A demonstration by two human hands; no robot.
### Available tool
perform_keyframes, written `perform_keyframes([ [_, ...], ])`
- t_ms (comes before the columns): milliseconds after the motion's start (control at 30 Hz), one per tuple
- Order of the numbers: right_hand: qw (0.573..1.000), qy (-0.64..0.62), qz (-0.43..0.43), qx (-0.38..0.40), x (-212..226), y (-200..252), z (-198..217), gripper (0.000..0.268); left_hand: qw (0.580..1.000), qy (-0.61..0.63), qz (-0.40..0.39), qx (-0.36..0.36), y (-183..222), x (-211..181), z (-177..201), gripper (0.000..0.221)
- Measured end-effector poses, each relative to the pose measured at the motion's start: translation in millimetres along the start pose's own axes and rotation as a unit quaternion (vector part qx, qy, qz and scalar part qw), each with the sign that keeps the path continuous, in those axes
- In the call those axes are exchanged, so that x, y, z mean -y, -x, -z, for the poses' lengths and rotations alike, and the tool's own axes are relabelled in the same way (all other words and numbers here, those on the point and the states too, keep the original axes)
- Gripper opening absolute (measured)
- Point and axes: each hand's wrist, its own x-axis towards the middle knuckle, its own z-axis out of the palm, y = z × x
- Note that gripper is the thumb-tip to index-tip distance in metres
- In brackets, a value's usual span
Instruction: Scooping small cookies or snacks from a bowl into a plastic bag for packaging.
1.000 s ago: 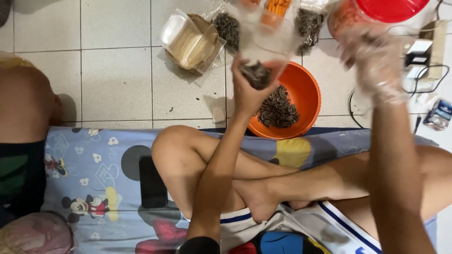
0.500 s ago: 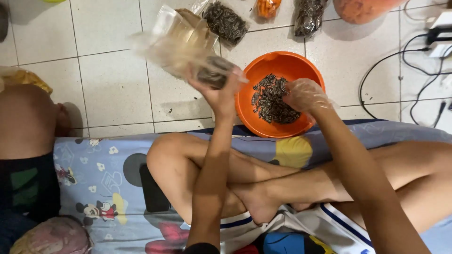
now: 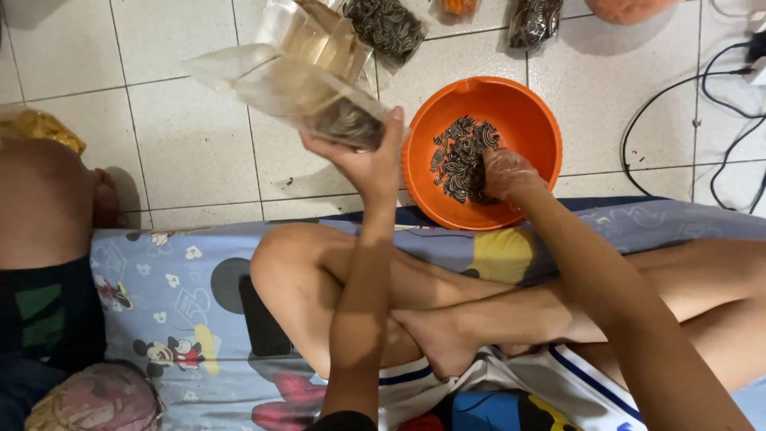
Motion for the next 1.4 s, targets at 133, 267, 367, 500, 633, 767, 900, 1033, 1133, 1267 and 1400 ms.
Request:
perform_keyframes([
  [133,0.893,0.355,0.232,-0.151,-20.2,-11.6,-25.6,0.049,0.999,-0.025,0.011,0.028,0.0,2.8,2.0,0.109],
  [267,0.962,0.147,0.153,-0.171,-17.1,-0.8,-17.2,0.036,0.996,0.033,0.077,0.031,3.4,18.4,4.9,0.106],
  [367,0.991,-0.133,0.025,0.027,60.1,102.3,128.1,0.018,0.982,0.098,0.162,0.016,-8.9,-17.6,4.1,0.107],
  [500,0.999,-0.032,0.023,-0.006,44.8,85.0,117.8,0.054,0.983,0.097,0.157,0.023,-8.2,-24.2,5.5,0.1],
  [633,0.999,-0.025,-0.004,-0.036,38.1,85.7,111.9,0.018,0.982,0.101,0.161,0.014,-7.4,-23.8,5.6,0.103],
  [767,0.993,-0.007,0.038,-0.111,14.2,42.3,82.3,0.023,0.985,0.082,0.151,0.009,-8.0,-17.1,7.1,0.103],
  [900,0.995,-0.021,-0.003,-0.095,24.4,33.1,81.3,0.024,0.98,0.094,0.173,0.015,-9.5,-23.2,9.9,0.107],
  [1033,0.993,-0.054,0.0,-0.109,27.9,22.2,78.7,0.029,0.98,0.036,0.192,0.042,-9.7,-23.9,9.6,0.111],
  [1133,0.989,-0.067,0.006,-0.131,39.8,23.2,83.9,0.029,0.981,0.027,0.185,0.049,-9.8,-22.3,9.4,0.11],
  [1267,0.985,-0.109,-0.007,-0.131,35.7,18.5,79.5,0.016,0.978,0.046,0.196,0.059,-11.1,-22.7,9.3,0.111],
  [1400,0.991,-0.052,-0.063,-0.103,29.5,11.8,84.7,0.019,0.99,0.016,0.131,0.045,-6.7,-17.3,5.4,0.101],
])
